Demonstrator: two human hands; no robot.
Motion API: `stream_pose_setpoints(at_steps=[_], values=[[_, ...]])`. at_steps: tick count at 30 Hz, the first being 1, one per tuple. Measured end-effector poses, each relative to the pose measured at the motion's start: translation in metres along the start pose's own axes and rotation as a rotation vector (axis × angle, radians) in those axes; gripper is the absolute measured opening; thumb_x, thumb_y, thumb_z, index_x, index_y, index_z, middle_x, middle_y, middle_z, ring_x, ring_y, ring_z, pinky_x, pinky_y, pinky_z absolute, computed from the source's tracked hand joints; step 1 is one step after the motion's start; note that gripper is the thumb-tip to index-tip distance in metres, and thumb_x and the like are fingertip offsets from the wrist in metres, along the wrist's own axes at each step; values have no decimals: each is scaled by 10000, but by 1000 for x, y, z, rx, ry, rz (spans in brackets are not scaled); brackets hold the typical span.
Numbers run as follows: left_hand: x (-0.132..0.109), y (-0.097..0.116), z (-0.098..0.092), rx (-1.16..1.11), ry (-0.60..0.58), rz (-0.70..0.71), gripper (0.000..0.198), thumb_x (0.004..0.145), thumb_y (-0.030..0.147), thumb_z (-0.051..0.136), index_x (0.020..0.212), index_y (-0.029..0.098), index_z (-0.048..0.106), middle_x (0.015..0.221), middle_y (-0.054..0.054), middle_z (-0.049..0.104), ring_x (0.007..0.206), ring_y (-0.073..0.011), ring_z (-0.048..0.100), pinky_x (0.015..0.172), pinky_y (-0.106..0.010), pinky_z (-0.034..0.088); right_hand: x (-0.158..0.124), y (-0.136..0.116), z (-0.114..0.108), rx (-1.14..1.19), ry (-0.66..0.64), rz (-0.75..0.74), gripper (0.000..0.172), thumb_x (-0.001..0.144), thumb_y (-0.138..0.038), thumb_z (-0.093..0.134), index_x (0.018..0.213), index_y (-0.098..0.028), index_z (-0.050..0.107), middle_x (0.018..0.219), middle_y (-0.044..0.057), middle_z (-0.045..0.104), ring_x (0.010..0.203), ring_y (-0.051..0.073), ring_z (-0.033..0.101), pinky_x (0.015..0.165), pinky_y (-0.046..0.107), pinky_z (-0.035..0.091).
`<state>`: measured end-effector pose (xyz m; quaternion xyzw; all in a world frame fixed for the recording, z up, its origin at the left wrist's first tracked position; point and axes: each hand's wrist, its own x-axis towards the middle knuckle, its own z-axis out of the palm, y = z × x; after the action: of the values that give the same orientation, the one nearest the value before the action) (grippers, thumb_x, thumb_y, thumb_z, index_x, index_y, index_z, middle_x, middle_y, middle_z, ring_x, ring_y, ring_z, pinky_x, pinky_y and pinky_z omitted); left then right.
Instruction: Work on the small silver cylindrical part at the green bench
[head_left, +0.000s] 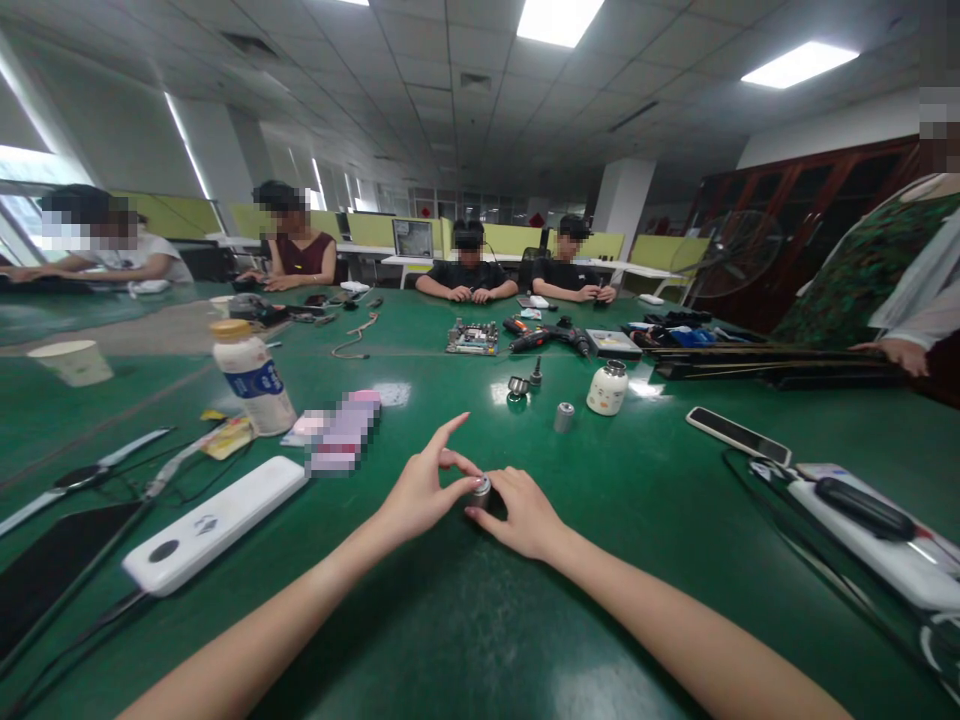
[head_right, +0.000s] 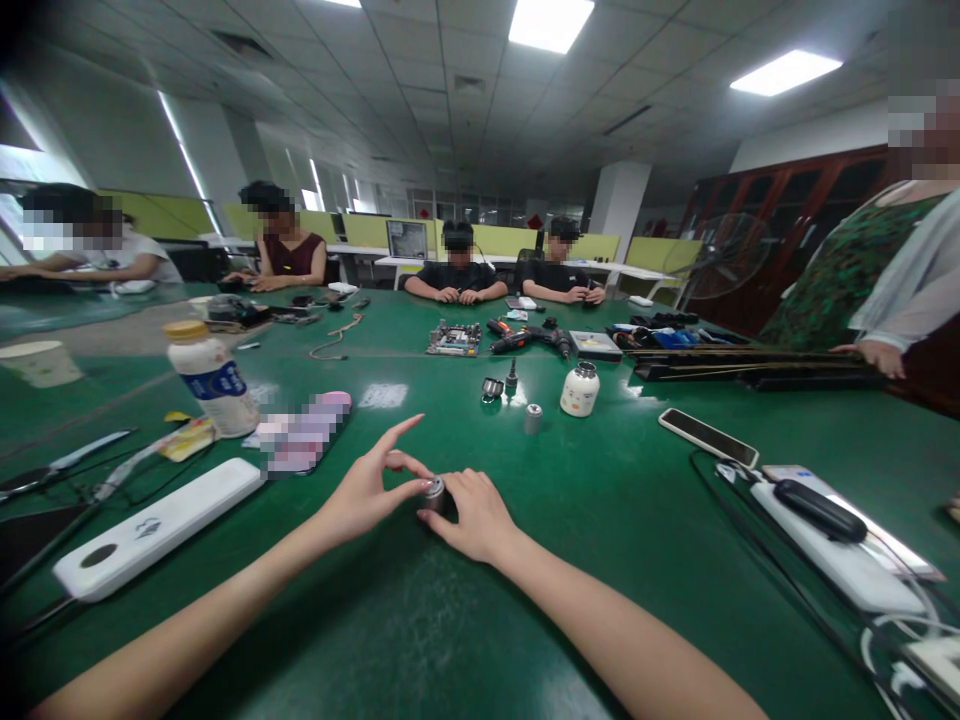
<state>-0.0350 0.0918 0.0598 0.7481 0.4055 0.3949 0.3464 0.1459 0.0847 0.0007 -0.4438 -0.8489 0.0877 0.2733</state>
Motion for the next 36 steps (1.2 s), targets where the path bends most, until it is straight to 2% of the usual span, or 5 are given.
stream_pose_setpoints(at_steps=[14,20,27,32,36], values=[[-3,-8,5,81,3,82,697,809,178,579,1427,218,259,882,-4,739,929,-197,679,959,-385,436,-1,-1,2,12,2,11,278,869,-420,576,994,-173,601,902,71,652,847,228,560,761,358,419],[-9,-18,12,-1,14,63,810,755,189,620,1449,227,203,1343,-123,536,1253,-252,486,1036,-452,369,-1,6,-1,325,99,31,534,754,-217,641,1269,-214,501,1153,77,632,1028,237,575,918,409,430],[-19,-44,30,51,27,32,742,749,228,685,1374,216,286,956,-38,700,974,-224,651,971,-416,424,4,3,-12,390,117,-31,309,898,-251,498,1175,-279,631,1230,51,638,1148,236,557,989,455,372],[-18,-45,28,66,28,25,700,732,230,703,1321,232,324,923,-10,705,923,-211,670,926,-387,458,10,3,-21,483,319,122,259,918,-335,500,795,-211,692,1001,69,719,994,226,632,933,432,427],[-18,-47,28,75,22,35,690,736,249,704,1310,238,321,924,-2,699,933,-208,669,928,-383,456,14,0,-19,581,281,142,224,783,-344,694,965,-216,665,1020,55,703,978,208,644,915,393,480]])
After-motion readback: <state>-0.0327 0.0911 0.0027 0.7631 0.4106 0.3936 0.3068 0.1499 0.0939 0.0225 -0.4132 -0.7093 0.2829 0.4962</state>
